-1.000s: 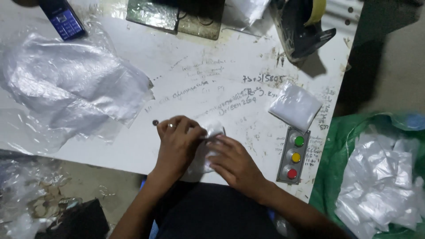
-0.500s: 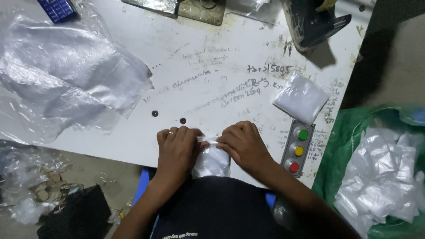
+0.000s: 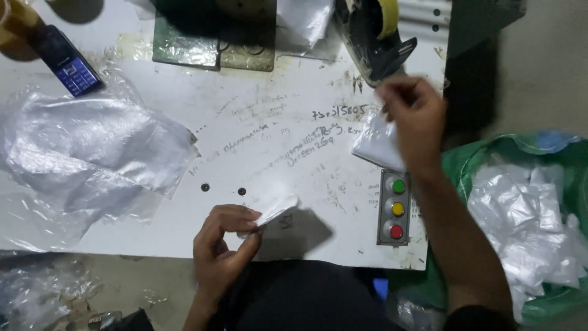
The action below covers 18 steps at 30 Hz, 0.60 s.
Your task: The person is folding individual plastic bags and placing them into a green collection bin at a factory workstation.
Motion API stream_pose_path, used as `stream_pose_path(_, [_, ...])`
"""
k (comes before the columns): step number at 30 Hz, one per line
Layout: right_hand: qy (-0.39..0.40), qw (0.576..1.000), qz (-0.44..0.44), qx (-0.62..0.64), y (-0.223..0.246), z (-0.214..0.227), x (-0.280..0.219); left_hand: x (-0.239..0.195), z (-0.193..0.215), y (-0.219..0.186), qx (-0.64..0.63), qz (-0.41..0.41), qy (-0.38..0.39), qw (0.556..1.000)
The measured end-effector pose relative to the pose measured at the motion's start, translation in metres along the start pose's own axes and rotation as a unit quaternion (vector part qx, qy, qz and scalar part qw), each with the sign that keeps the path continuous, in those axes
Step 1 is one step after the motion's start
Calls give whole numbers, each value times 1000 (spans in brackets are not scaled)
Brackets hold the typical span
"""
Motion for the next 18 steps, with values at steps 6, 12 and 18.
stream_pose_path(6, [-106,976,83,-172,-38,47,123,1,-14,0,359,-276,-49,890])
stream_pose_path(12, [-19,990,106,-86,-24,60,84,-4,-15,8,339,-266,-51,901])
stream_pose_path(18, [-154,920,142,-331,-120,50,46,-5,-25,12,294,-268,-7,917])
Point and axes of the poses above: each hand's wrist, its own x-axis towards the middle knuckle, its own z-axis out of the back of the hand, y = z × x, the point moved 1 cm from there along x, towards the middle knuckle, and after that the axes turned 5 degrees about -z, right-handed, at the moved point
